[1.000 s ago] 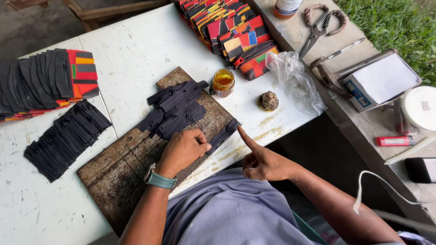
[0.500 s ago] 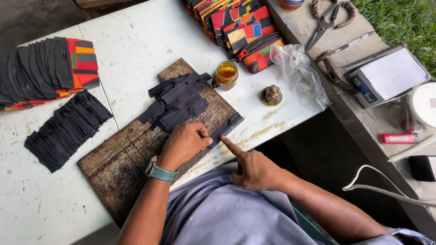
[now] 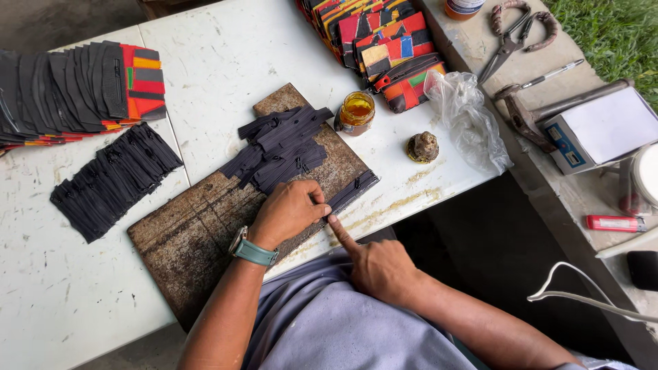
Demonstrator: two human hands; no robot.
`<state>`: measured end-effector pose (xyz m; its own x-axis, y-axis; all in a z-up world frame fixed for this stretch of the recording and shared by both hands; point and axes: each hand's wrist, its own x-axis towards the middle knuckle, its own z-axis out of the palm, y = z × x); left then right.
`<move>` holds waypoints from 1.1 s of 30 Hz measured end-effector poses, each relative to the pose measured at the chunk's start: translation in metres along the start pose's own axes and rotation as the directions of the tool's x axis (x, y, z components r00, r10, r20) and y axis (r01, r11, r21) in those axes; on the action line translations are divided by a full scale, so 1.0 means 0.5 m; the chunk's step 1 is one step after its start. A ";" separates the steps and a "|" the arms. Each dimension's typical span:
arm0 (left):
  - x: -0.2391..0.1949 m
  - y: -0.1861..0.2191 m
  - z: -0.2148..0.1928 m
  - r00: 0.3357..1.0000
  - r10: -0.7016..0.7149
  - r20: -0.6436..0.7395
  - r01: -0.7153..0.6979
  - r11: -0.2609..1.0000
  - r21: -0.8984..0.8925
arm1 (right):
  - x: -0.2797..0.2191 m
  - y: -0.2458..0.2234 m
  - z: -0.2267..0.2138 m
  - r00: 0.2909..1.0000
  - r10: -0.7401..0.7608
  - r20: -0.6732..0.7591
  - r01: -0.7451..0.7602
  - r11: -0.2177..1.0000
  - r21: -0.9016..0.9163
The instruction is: The person repeatedly applies a yellow substance from a small jar to black zipper tapes using a stone-like applicator. They pick up each zipper tape, rub the substance along its length, and place it back on the table. The process is repeated for multiple zipper tapes throughout the clip.
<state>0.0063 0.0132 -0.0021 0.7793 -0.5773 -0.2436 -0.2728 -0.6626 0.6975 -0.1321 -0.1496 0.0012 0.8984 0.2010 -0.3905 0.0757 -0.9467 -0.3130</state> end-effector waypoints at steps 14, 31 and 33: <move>0.002 -0.003 0.001 0.999 0.044 -0.015 -0.044 0.999 0.030 | -0.003 0.025 0.042 0.964 -0.099 -0.247 0.102 0.995 -0.002; 0.097 0.054 0.045 0.844 0.536 0.016 -0.523 0.818 0.238 | 0.012 0.114 0.000 0.936 0.126 -0.330 -0.151 0.987 -0.053; 0.113 0.050 0.054 0.814 0.579 0.054 -0.569 0.774 0.277 | 0.015 0.133 -0.008 0.933 0.182 -0.310 -0.196 0.980 -0.014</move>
<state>0.0284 -0.0491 -0.0165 0.4456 -0.8792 0.1687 -0.8109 -0.3166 0.4921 -0.1184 -0.2121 -0.0194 0.9862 -0.0630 -0.1529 -0.0959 -0.9712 -0.2179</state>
